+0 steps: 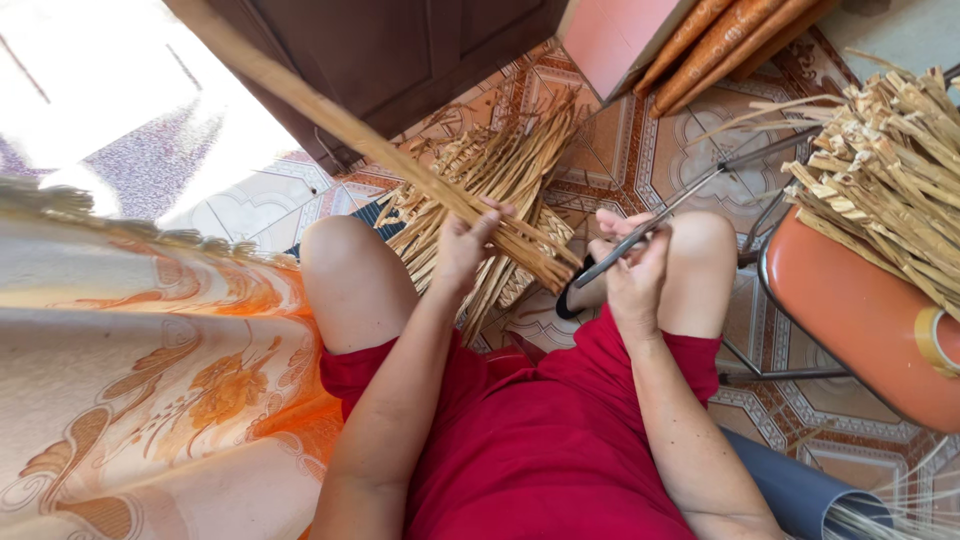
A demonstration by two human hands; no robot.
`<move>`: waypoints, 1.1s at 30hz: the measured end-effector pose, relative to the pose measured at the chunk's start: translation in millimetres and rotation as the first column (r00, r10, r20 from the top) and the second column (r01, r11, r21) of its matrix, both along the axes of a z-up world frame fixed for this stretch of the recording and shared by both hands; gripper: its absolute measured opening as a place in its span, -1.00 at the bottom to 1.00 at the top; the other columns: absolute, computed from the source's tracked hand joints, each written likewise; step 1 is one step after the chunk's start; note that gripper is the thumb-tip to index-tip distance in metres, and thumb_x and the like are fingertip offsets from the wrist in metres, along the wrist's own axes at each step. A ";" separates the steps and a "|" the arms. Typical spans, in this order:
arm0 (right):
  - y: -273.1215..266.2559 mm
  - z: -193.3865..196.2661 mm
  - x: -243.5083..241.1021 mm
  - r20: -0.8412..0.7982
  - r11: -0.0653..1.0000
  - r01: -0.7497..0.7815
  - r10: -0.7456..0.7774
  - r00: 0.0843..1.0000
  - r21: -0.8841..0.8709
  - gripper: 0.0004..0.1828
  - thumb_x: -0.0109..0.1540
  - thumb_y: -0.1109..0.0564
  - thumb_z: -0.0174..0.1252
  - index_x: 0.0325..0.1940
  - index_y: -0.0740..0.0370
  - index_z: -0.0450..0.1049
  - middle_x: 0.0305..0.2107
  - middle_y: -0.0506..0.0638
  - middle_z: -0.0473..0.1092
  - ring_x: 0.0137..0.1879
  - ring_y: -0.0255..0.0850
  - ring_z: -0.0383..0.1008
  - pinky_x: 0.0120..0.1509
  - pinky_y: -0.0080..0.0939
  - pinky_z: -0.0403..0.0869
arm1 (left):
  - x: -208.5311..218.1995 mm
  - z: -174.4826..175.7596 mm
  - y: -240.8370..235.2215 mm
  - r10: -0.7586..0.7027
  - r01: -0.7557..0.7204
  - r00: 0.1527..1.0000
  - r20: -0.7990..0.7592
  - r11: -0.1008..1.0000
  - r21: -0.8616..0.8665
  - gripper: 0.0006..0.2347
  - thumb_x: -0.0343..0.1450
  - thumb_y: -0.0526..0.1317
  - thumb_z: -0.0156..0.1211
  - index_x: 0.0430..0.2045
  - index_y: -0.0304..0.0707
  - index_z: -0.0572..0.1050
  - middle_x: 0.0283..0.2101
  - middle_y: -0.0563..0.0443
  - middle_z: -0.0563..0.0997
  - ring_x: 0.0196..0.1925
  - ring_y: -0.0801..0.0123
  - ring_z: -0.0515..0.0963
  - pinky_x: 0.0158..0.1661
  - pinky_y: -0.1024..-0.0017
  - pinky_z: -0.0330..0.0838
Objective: The person sits on the floor and uses shears to trim dried sticks. They hold a bundle of sticks in one hand and cut the ends with the shears in the other hand, then place the trimmed sticks on a nearby chair.
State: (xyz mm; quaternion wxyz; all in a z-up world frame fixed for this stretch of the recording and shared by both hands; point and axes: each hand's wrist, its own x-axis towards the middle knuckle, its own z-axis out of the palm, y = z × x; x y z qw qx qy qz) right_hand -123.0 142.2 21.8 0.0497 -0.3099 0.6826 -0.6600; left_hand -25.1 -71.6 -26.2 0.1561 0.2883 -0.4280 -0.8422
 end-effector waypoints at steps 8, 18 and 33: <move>-17.7 -70.6 33.9 0.041 0.737 -0.081 0.072 0.997 0.671 -0.30 0.12 0.03 0.44 0.20 0.14 0.20 -0.19 0.11 0.50 -0.10 -0.07 0.57 -0.06 -0.06 0.53 | -10.7 -46.4 26.7 -0.069 0.073 0.997 0.043 0.993 -0.095 -0.83 0.48 -0.24 0.19 -0.10 -0.28 0.48 -0.30 -0.03 0.64 -0.35 0.32 0.63 -0.37 0.27 0.59; -6.2 -145.8 46.9 0.500 0.790 -0.513 0.312 0.808 0.336 -0.33 0.10 0.23 0.44 0.19 0.28 0.26 -0.33 -0.03 0.42 -0.21 -0.29 0.47 -0.13 -0.29 0.48 | -6.2 -6.1 -15.5 0.098 -0.122 0.970 -0.224 0.988 -0.098 -0.69 0.53 0.00 0.08 -0.09 -0.29 0.48 -0.21 -0.02 0.70 -0.23 0.39 0.70 -0.18 0.39 0.60; 4.9 -46.2 18.3 0.580 0.901 -0.307 0.079 0.811 0.306 -0.53 0.14 0.11 0.33 0.11 0.15 0.40 -0.16 0.06 0.57 -0.18 -0.25 0.57 -0.14 -0.28 0.58 | 23.8 53.3 -29.4 0.273 -0.337 0.923 -0.272 0.914 -0.227 -0.79 0.59 -0.08 0.01 -0.22 -0.17 0.54 -0.62 0.24 0.35 -0.61 0.66 0.28 -0.58 0.62 0.18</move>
